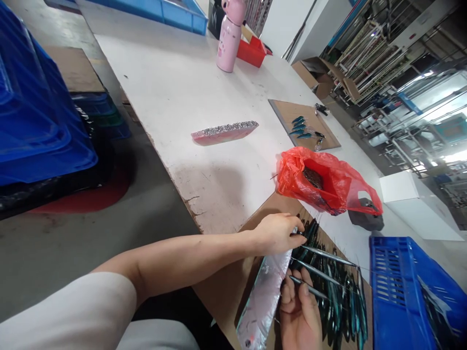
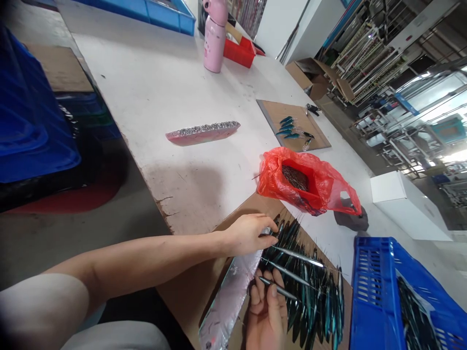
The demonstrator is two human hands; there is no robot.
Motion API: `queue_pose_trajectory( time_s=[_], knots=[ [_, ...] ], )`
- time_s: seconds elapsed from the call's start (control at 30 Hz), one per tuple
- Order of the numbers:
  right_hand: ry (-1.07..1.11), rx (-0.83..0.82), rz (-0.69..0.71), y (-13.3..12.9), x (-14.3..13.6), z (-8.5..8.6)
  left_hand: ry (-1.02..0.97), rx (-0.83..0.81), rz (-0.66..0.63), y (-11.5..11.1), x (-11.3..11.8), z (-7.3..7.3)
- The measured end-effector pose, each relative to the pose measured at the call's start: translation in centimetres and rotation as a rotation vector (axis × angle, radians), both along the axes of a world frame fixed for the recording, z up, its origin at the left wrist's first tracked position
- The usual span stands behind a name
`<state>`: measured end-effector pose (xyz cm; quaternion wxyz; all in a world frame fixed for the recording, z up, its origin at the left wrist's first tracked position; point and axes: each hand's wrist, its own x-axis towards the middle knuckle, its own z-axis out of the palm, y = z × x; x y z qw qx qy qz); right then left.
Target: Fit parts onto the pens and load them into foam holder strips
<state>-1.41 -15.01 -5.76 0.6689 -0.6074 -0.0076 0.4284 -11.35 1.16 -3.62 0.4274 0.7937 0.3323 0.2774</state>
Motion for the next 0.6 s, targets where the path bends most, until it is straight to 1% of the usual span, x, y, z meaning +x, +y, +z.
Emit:
queue_pose_trajectory(
  time_s=[0.27,0.6],
  knots=[
    [-0.002,-0.056,-0.035,0.29,-0.28,0.19,-0.033,-0.016,0.021,-0.18,0.19,-0.25],
    [-0.033,-0.045,-0.012,0.31,-0.31,0.19,-0.023,-0.008,0.017,-0.21,0.19,-0.10]
  ],
)
